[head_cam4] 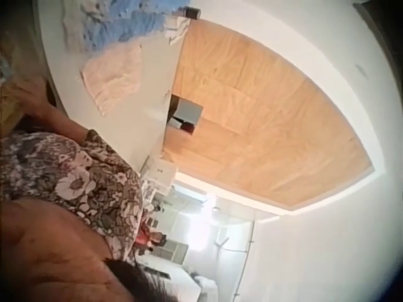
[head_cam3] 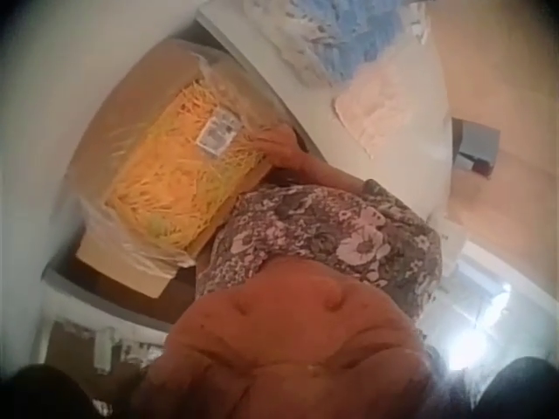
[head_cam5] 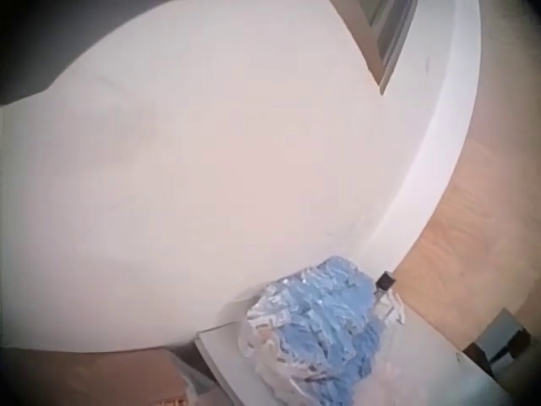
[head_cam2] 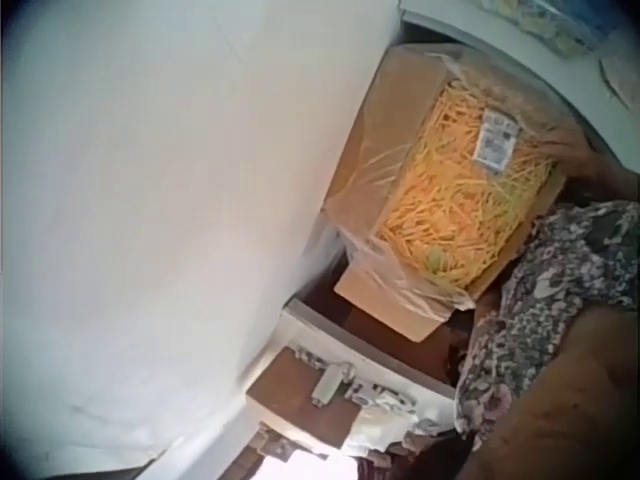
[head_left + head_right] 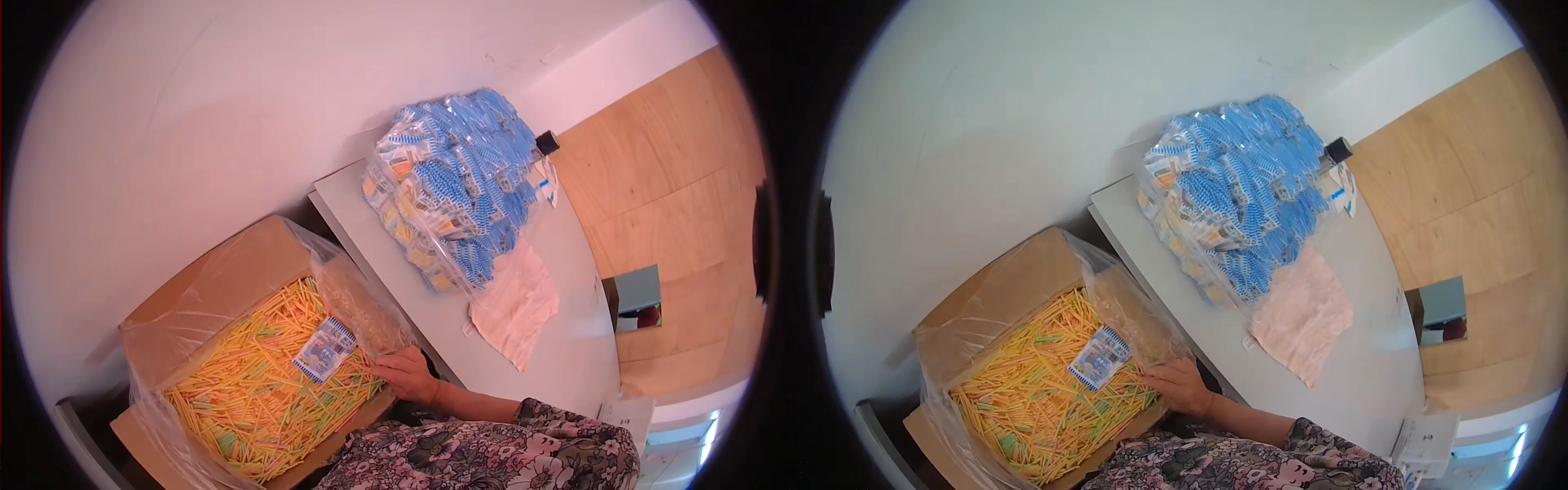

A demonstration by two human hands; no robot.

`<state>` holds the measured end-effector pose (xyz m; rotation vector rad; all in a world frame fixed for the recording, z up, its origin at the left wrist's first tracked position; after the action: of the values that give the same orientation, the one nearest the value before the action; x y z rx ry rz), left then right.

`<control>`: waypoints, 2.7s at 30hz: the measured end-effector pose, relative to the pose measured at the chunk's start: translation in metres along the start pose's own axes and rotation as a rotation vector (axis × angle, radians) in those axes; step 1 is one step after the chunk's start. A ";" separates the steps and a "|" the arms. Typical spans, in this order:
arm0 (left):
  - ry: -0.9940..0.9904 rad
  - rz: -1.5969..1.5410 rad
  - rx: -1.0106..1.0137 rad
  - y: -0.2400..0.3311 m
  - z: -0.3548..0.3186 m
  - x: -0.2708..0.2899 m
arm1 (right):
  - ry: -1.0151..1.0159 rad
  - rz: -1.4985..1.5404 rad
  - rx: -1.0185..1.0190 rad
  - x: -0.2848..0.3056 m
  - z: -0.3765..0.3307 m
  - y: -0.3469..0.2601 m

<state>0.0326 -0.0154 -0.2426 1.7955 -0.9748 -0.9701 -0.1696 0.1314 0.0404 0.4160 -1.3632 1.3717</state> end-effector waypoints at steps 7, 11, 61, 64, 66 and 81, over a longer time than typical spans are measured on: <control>-0.094 0.044 -0.004 0.023 0.012 -0.008 | 0.032 0.062 -0.002 -0.008 -0.007 0.006; -0.176 0.099 -0.048 0.040 0.031 -0.029 | 0.144 0.074 0.040 0.000 -0.013 0.003; -0.019 0.398 -0.104 0.232 -0.110 -0.162 | 0.226 0.057 -0.477 -0.030 -0.028 0.055; 0.014 0.370 -0.111 0.235 -0.115 -0.158 | 0.187 0.015 -0.440 -0.033 -0.026 0.050; 0.037 0.356 -0.114 0.235 -0.121 -0.154 | 0.062 -0.022 -0.467 -0.038 -0.026 0.048; 0.095 1.198 -0.653 0.209 -0.143 -0.120 | 0.641 0.160 -0.602 -0.018 -0.086 0.030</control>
<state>0.0642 0.0659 0.0237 0.4965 -1.2194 -0.3269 -0.1519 0.2052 -0.0123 -0.5066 -1.1919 1.0144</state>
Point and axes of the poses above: each hand's wrist, its own z-axis towards the middle knuckle, its own x-axis out of the back of the hand, y = z × x, the point moved 9 cm from there along z, towards the middle knuckle, and after that the axes turned 8 degrees about -x, right-handed, at the moved point
